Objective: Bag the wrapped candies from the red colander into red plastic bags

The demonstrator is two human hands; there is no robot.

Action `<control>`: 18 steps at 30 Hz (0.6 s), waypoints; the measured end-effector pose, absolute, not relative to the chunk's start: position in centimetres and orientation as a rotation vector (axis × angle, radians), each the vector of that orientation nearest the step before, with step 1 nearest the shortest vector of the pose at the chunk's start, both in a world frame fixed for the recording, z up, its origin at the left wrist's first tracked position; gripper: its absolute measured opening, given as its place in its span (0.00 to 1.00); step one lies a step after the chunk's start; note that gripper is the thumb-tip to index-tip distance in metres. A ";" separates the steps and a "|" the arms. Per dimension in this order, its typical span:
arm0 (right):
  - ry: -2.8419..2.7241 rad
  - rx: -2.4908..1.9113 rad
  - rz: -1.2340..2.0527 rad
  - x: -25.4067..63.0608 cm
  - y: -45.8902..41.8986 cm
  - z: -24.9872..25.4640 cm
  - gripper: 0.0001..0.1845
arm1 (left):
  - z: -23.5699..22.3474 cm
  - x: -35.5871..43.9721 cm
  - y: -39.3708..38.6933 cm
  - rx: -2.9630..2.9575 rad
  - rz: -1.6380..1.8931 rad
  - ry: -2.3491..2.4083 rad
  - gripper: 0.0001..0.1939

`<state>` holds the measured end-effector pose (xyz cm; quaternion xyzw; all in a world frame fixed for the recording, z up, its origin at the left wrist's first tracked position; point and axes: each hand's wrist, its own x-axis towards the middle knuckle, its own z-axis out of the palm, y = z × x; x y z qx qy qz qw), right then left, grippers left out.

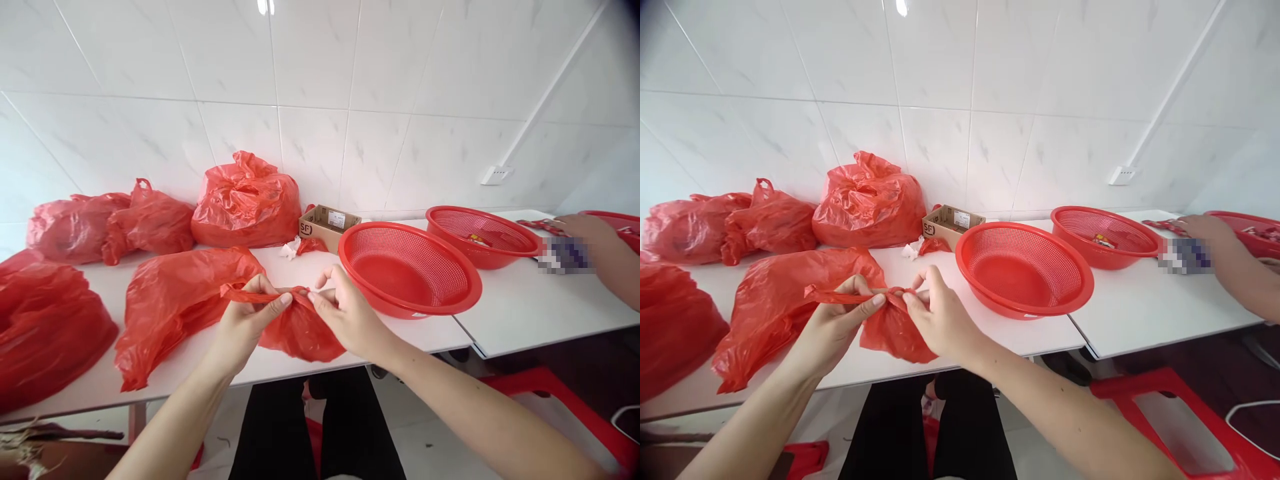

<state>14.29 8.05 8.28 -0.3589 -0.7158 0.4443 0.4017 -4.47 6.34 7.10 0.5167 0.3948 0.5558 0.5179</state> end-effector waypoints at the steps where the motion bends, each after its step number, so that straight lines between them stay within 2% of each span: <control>1: -1.807 -0.917 1.149 14.3 7.7 7.6 0.07 | 7.1 -4.6 6.3 1.199 1.322 0.896 0.16; 3: -1.838 -0.930 1.136 14.4 7.4 6.6 0.06 | 7.1 -4.7 6.1 1.170 1.304 0.833 0.17; 6: -1.931 -0.945 0.891 15.0 7.7 6.6 0.04 | 7.0 -4.7 6.0 1.313 1.313 0.876 0.15; 9: -1.961 -0.901 0.689 15.4 8.5 7.2 0.10 | 7.1 -4.5 5.9 1.503 1.241 0.959 0.13; 12: -1.965 -0.774 0.870 15.2 9.0 7.1 0.15 | 7.2 -4.4 5.9 1.654 1.189 0.972 0.13; 18: -1.797 -0.740 1.028 13.5 7.9 5.7 0.13 | 6.1 -3.8 6.2 2.027 1.358 1.227 0.14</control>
